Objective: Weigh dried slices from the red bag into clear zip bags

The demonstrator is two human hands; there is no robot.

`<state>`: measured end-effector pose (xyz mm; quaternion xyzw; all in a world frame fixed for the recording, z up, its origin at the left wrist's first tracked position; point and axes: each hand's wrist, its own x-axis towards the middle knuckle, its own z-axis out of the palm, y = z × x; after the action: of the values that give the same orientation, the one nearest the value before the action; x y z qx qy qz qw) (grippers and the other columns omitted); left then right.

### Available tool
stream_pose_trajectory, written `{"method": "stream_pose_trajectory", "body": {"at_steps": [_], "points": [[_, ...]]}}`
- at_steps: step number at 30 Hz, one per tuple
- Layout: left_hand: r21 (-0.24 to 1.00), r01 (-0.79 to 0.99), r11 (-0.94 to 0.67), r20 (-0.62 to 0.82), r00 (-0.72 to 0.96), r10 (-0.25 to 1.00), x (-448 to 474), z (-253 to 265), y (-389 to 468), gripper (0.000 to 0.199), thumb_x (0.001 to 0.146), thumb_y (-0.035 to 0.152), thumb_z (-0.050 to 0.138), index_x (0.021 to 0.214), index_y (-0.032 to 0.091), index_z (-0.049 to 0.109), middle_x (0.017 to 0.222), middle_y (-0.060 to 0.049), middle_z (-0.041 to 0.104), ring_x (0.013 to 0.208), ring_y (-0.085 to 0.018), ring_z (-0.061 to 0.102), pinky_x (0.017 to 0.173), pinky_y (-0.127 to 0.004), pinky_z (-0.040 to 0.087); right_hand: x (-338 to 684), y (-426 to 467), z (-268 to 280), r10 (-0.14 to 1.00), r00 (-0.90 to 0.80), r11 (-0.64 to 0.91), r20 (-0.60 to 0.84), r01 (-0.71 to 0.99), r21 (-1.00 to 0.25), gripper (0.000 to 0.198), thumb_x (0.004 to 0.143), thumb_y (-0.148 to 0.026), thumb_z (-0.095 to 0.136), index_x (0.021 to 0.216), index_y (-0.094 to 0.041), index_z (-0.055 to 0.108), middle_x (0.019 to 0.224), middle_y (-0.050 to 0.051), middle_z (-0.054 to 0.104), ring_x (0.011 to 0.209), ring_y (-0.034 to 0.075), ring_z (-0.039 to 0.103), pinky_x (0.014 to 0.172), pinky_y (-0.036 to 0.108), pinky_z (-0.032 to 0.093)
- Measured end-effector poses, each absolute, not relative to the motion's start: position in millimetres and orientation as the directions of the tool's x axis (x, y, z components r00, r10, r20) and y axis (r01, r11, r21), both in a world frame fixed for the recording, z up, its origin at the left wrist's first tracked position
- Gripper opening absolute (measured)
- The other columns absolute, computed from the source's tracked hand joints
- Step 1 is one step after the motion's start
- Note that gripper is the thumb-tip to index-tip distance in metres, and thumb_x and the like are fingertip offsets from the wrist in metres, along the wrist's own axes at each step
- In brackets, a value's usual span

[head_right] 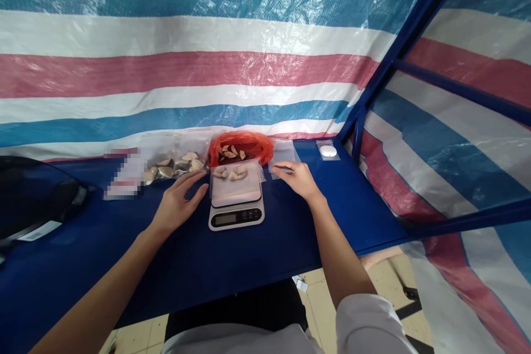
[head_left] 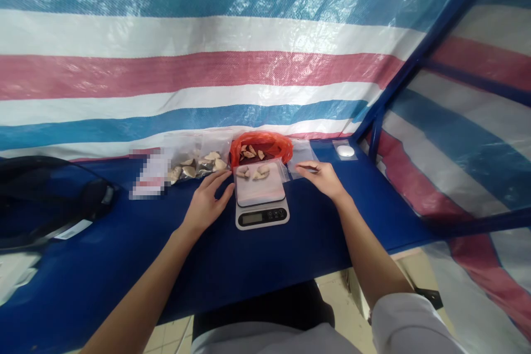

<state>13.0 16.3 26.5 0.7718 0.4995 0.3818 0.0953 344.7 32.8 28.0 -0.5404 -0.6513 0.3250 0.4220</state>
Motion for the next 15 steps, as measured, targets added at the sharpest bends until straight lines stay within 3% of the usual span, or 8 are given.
{"method": "stream_pose_trajectory", "body": {"at_steps": [4,8,11,15], "points": [[0.453,0.743,-0.493,0.504,0.243,0.829,-2,16,11,0.036,0.096,0.044,0.053,0.12,0.023,0.07,0.126,-0.011,0.07,0.118,-0.028,0.066,0.107,-0.047,0.052,347,19,24,0.943,-0.156,0.307,0.294,0.747,-0.59,0.025,0.094,-0.035,0.061,0.112,-0.027,0.076,0.126,0.005,0.073,0.122,0.026,0.067,0.105,0.042,0.053],[0.283,0.805,-0.522,0.461,0.363,0.81,-10,2,11,0.047,0.098,0.046,0.045,0.129,0.018,0.067,0.133,-0.016,0.066,0.126,-0.032,0.061,0.111,-0.053,0.046,344,11,8,0.912,-0.29,0.382,0.29,0.858,-0.343,0.033,0.097,-0.034,0.058,0.127,-0.025,0.07,0.144,0.007,0.061,0.14,0.028,0.051,0.115,0.046,0.045],[0.178,0.861,-0.477,0.377,0.388,0.841,-13,-8,11,0.058,0.099,0.05,0.039,0.136,0.012,0.062,0.145,-0.02,0.057,0.138,-0.038,0.051,0.115,-0.059,0.039,343,10,-6,0.91,-0.318,0.382,0.267,0.892,-0.24,0.04,0.101,-0.035,0.051,0.137,-0.023,0.063,0.15,0.009,0.055,0.144,0.03,0.045,0.121,0.051,0.035],[0.107,0.904,-0.415,0.308,0.367,0.878,-13,-13,10,0.062,0.099,0.051,0.035,0.142,0.012,0.058,0.153,-0.019,0.049,0.144,-0.038,0.043,0.119,-0.059,0.034,341,10,-12,0.914,-0.315,0.367,0.255,0.909,-0.195,0.044,0.103,-0.037,0.046,0.143,-0.024,0.059,0.154,0.009,0.05,0.147,0.03,0.042,0.122,0.053,0.033]]}}
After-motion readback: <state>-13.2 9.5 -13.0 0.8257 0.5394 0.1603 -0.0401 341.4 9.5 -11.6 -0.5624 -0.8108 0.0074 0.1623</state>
